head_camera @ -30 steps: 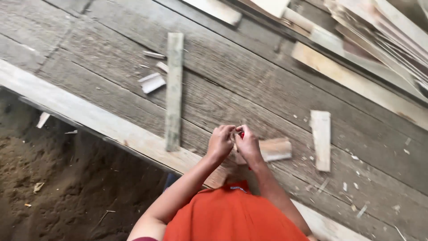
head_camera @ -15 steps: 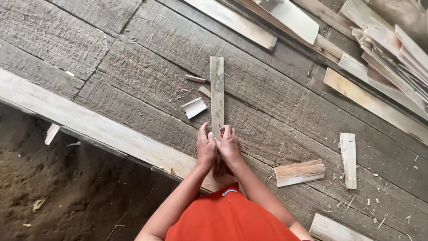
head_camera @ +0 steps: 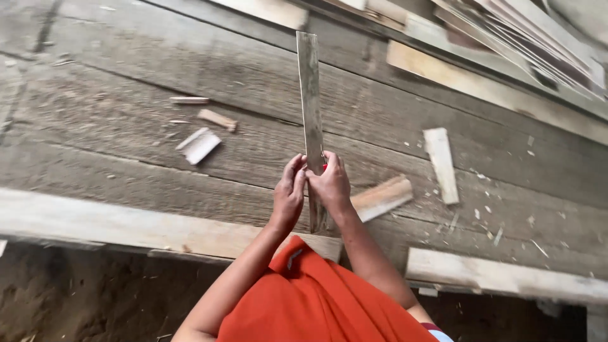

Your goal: The person uses a red utility knife to score and cut several wooden planks on a wooden workbench. They repeatedly position the planks, score along their length, and break off sections, handling multiple pieces throughout the clip.

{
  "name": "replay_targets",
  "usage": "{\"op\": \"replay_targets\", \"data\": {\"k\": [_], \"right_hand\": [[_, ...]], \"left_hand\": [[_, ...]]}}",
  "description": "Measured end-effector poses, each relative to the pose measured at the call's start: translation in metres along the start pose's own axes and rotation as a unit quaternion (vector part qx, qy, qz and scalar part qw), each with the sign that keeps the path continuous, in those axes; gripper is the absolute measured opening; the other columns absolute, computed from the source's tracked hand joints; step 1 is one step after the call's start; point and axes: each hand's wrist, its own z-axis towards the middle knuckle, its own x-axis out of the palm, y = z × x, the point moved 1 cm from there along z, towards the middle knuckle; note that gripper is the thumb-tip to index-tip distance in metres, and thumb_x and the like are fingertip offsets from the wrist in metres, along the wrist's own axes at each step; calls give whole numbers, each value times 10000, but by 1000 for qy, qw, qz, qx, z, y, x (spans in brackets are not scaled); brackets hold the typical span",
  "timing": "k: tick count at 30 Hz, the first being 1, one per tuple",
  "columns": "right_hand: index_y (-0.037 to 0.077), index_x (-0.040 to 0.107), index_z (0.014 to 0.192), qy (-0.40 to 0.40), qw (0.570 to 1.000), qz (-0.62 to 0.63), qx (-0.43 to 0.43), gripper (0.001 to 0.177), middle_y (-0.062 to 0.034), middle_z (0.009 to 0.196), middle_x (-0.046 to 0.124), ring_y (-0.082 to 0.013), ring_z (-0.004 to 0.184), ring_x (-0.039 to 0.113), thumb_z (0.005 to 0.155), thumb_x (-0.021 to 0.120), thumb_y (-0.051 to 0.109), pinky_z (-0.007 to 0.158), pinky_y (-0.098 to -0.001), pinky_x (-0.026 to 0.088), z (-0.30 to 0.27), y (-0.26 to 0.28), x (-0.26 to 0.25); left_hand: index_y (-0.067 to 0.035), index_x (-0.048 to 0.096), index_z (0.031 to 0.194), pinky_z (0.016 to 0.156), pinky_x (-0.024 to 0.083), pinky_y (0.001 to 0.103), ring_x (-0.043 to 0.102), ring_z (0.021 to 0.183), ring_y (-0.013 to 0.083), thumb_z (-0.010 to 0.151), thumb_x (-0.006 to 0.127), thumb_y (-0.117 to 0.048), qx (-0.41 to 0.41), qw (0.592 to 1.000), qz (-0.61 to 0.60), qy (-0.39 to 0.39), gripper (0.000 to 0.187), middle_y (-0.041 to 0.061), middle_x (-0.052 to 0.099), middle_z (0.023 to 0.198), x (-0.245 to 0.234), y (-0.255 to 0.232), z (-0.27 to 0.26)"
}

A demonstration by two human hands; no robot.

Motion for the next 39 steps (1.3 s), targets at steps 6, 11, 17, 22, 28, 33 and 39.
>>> {"op": "replay_targets", "data": {"k": [6, 11, 17, 22, 28, 33, 39], "right_hand": [[156, 541, 1353, -22, 997, 0, 79, 706, -116, 1254, 600, -325, 1164, 652, 725, 733, 415, 982, -507, 542, 3, -108, -83], [164, 544, 1364, -25, 995, -7, 96, 731, -107, 1273, 589, -318, 1176, 652, 702, 713, 424, 978, -524, 541, 4, -195, -135], [144, 533, 1379, -1, 995, 1, 98, 742, -158, 1271, 599, -387, 1151, 664, 714, 701, 428, 957, -554, 541, -4, -241, -178], [120, 510, 1402, 16, 995, 30, 92, 741, -191, 1277, 602, -425, 1150, 662, 748, 700, 412, 954, -586, 531, -2, -245, -194], [97, 506, 1399, 14, 994, 44, 101, 739, -216, 1247, 608, -457, 1135, 661, 758, 706, 404, 952, -593, 533, 8, -251, -208], [91, 508, 1398, 18, 993, 26, 118, 734, -215, 1262, 594, -441, 1147, 660, 764, 707, 403, 965, -580, 535, 13, -245, -222], [96, 511, 1410, 40, 995, -3, 89, 719, -198, 1221, 595, -408, 1024, 715, 789, 729, 385, 848, -552, 588, 18, -265, -185]], "left_hand": [[-203, 662, 1190, 885, 504, 341, 683, 1063, 187, 972, 641, -203, 169, 898, 401, 66, 220, -31, 718, 1108, 109, 122, -33], [-199, 553, 1350, 847, 518, 423, 486, 1222, 331, 742, 834, -408, 153, 730, 641, 183, 702, 70, 475, 1405, 192, 100, -55], [-119, 405, 1456, 938, 400, 488, 467, 1172, 349, 717, 805, -330, 47, 704, 675, 215, 866, 102, 462, 1263, 230, 106, -44], [-155, 391, 1512, 1084, 287, 540, 436, 1276, 370, 782, 690, -187, -11, 728, 661, 181, 790, 140, 482, 1323, 242, 74, -6], [-261, 359, 1525, 1158, 176, 738, 348, 1359, 410, 705, 737, -328, 64, 744, 636, 193, 906, 100, 416, 1341, 249, 84, 29], [-152, 508, 1513, 1189, 131, 707, 153, 1551, 445, 835, 587, -235, 32, 745, 615, 255, 687, 143, 294, 1673, 272, 74, 19], [-243, 399, 1566, 1184, 207, 679, 160, 1553, 398, 866, 544, -315, 85, 690, 661, 281, 719, 20, 271, 1690, 259, 104, 24]]}}
